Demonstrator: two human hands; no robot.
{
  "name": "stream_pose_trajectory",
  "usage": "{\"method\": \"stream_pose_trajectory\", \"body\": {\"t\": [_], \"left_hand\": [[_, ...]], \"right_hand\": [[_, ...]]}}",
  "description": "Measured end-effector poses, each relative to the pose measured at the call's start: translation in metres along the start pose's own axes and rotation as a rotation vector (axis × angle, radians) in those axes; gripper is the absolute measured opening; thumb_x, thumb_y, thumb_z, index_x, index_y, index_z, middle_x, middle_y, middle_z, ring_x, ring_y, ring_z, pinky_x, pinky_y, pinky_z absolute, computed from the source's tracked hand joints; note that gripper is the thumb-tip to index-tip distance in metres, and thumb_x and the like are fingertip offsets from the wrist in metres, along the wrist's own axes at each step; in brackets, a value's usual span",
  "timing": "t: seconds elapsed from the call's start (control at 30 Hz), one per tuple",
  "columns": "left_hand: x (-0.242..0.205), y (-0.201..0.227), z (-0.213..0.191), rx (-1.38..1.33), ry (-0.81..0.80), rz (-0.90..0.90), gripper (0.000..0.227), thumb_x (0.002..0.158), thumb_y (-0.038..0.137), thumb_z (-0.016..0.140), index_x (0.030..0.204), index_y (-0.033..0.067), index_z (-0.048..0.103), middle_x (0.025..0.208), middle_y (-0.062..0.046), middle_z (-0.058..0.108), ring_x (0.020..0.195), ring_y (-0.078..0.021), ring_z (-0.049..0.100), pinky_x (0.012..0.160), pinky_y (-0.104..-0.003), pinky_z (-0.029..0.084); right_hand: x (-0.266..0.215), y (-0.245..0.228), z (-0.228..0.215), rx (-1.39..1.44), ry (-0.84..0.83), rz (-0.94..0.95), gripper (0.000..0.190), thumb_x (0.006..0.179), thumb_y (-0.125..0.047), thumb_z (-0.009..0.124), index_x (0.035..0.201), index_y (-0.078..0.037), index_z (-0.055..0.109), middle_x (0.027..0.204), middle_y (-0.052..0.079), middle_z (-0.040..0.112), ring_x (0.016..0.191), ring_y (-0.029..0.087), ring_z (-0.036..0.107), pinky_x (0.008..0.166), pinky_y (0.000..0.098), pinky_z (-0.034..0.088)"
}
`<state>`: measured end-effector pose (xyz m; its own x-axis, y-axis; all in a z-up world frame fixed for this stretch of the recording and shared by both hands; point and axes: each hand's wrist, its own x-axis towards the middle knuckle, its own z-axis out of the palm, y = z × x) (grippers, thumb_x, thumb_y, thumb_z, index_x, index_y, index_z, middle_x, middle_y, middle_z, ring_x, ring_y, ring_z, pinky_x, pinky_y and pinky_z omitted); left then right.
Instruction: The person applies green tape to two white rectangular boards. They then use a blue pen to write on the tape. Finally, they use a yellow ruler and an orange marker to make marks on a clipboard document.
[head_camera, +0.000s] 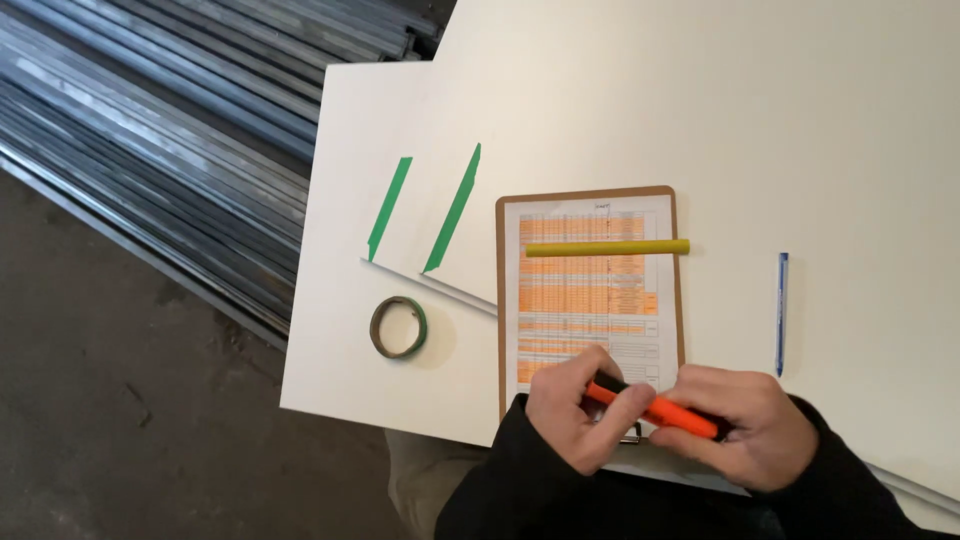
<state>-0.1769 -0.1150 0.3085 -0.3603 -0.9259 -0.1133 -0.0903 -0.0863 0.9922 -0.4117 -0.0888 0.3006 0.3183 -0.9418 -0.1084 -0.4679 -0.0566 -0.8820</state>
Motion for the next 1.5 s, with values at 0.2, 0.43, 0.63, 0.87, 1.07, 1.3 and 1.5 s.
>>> {"method": "stream_pose_trajectory", "body": {"t": [0.2,0.43,0.63,0.87,1.07,1.3,1.5], "left_hand": [[0.000,-0.013,-0.008,0.141,-0.103,0.026,0.028,0.096,0.022,0.079,0.084,0.0017,0.065,0.069,-0.007,0.066,0.061,-0.0143,0.063,0.057,-0.029,0.051],[-0.025,-0.116,-0.108,-0.146,0.593,-0.196,0.049,0.118,0.024,0.050,0.075,-0.0010,0.053,0.067,-0.012,0.064,0.057,-0.0220,0.060,0.053,-0.037,0.049],[0.023,-0.048,-0.043,0.158,0.137,0.018,0.012,0.099,0.013,0.065,0.092,0.0037,0.068,0.083,-0.008,0.077,0.078,-0.0198,0.079,0.068,-0.032,0.062],[0.051,-0.054,0.011,0.333,0.194,0.119,0.008,0.100,0.001,0.066,0.108,-0.0004,0.067,0.102,-0.018,0.068,0.087,-0.0261,0.068,0.076,-0.037,0.058],[0.075,-0.056,0.014,1.049,0.183,0.263,0.060,0.082,-0.012,0.061,0.141,-0.0083,0.051,0.143,-0.039,0.047,0.089,-0.0342,0.064,0.070,-0.040,0.058],[0.081,-0.066,0.012,1.167,0.184,0.132,0.061,0.083,-0.004,0.066,0.143,-0.0017,0.052,0.141,-0.031,0.049,0.083,-0.0327,0.063,0.061,-0.039,0.056],[0.086,-0.055,0.005,1.175,0.105,0.026,0.073,0.079,-0.003,0.071,0.147,-0.0007,0.046,0.145,-0.030,0.044,0.082,-0.0326,0.065,0.063,-0.039,0.058]], "right_hand": [[0.006,0.007,-0.016,0.017,-0.224,-0.003,0.020,0.079,-0.017,0.081,0.096,-0.006,0.078,0.070,0.006,0.071,0.059,0.022,0.068,0.056,0.0316,0.054],[-0.082,0.200,-0.094,-0.278,0.286,0.456,0.016,0.106,-0.011,0.061,0.107,0.000,0.073,0.070,0.012,0.062,0.055,0.019,0.057,0.052,0.0341,0.057],[0.030,0.039,-0.040,0.166,0.705,0.216,0.031,0.103,-0.011,0.058,0.133,-0.001,0.060,0.084,0.003,0.067,0.066,0.008,0.057,0.059,0.0217,0.047],[0.061,0.076,-0.002,-0.300,0.661,0.476,0.032,0.102,-0.026,0.080,0.099,0.000,0.061,0.075,0.015,0.063,0.068,0.021,0.056,0.066,0.0352,0.049],[0.088,0.072,0.001,-0.507,0.723,0.273,0.041,0.090,-0.027,0.091,0.083,-0.001,0.060,0.091,0.011,0.062,0.072,0.025,0.061,0.067,0.0383,0.050],[0.100,0.063,0.008,-0.388,0.680,0.394,0.036,0.091,-0.027,0.089,0.086,-0.003,0.061,0.075,0.008,0.067,0.065,0.019,0.065,0.063,0.0343,0.052],[0.107,0.063,0.011,-0.408,0.658,0.384,0.037,0.091,-0.026,0.089,0.084,-0.004,0.060,0.073,0.008,0.067,0.064,0.018,0.065,0.062,0.0332,0.052]]}}
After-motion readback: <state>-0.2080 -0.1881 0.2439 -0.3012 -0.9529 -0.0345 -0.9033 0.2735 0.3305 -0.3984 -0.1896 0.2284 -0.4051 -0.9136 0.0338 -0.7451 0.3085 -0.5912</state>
